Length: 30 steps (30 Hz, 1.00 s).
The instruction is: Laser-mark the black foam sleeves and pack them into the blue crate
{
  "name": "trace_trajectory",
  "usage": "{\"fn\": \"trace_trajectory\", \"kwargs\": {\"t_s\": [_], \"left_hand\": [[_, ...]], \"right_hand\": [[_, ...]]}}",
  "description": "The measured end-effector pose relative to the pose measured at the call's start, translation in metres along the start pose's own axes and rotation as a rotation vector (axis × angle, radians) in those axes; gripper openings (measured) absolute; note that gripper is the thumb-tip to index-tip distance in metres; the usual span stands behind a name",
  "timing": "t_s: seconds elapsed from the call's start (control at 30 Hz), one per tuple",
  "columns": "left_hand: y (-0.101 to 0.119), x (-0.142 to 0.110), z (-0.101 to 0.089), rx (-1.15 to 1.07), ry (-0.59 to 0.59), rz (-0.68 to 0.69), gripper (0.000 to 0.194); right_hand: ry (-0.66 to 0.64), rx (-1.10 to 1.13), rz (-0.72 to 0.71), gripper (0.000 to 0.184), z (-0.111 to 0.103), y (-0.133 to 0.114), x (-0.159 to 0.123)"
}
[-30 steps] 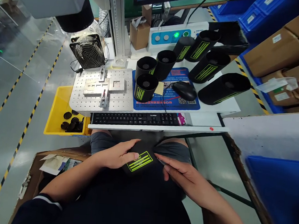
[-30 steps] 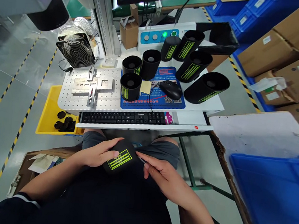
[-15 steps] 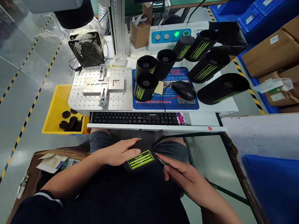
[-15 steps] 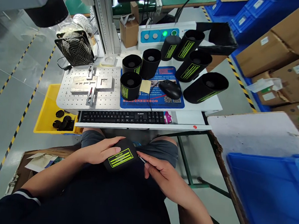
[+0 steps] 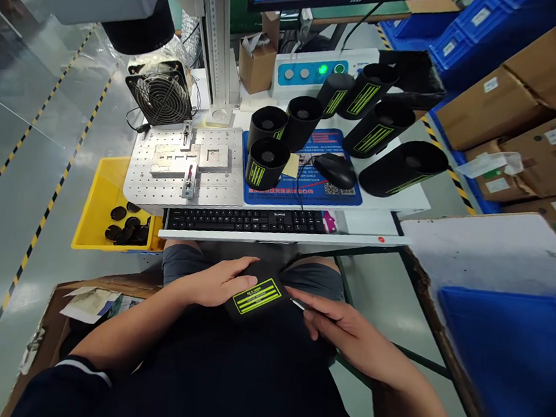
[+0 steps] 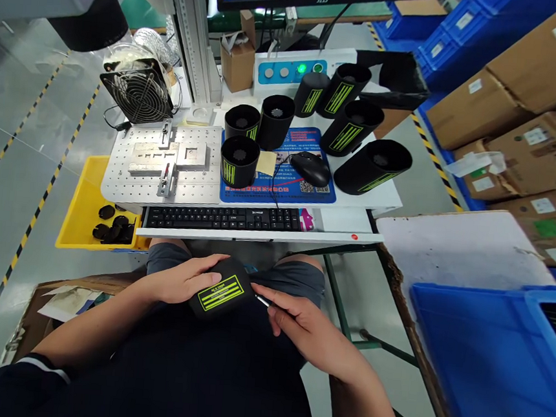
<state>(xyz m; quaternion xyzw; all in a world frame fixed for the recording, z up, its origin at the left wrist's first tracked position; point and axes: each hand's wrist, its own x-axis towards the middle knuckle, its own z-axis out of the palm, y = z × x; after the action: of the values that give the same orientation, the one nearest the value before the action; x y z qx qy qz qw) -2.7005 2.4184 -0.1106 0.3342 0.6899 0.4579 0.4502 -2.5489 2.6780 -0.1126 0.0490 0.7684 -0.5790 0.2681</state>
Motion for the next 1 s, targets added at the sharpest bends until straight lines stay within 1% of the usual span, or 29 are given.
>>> {"fn": "trace_trajectory", "kwargs": {"t_s": [0.2,0.33,0.43,0.53,0.63,0.73,0.87,0.93,1.0], "left_hand": [[0.002,-0.003,-0.001,0.030,-0.020,0.016,0.053],[0.001,-0.003,-0.001,0.018,-0.004,0.001,0.055],[0.001,-0.001,0.000,0.033,-0.003,-0.006,0.064],[0.005,0.002,0.002,0.055,0.011,-0.051,0.076],[0.007,0.002,0.002,0.033,0.042,-0.092,0.075],[0.003,0.000,0.002,-0.038,0.051,-0.122,0.071],[-0.006,-0.004,0.004,-0.149,0.074,-0.143,0.069],[-0.009,-0.003,0.007,-0.227,0.101,-0.169,0.069],[-0.011,-0.002,0.010,-0.307,0.131,-0.225,0.072]], "right_hand": [[0.013,-0.023,-0.048,0.050,0.000,-0.001,0.003],[-0.005,-0.090,-0.107,0.050,-0.003,-0.008,0.001],[0.012,-0.126,-0.124,0.052,-0.001,-0.010,0.000],[0.056,-0.118,-0.120,0.053,0.004,-0.008,0.002],[0.082,-0.038,-0.121,0.053,0.013,-0.002,0.008],[0.130,0.105,-0.132,0.053,0.026,0.006,0.017],[0.261,0.297,-0.168,0.056,0.048,0.013,0.029],[0.322,0.346,-0.166,0.058,0.056,0.014,0.034],[0.371,0.356,-0.175,0.058,0.062,0.015,0.037]]}}
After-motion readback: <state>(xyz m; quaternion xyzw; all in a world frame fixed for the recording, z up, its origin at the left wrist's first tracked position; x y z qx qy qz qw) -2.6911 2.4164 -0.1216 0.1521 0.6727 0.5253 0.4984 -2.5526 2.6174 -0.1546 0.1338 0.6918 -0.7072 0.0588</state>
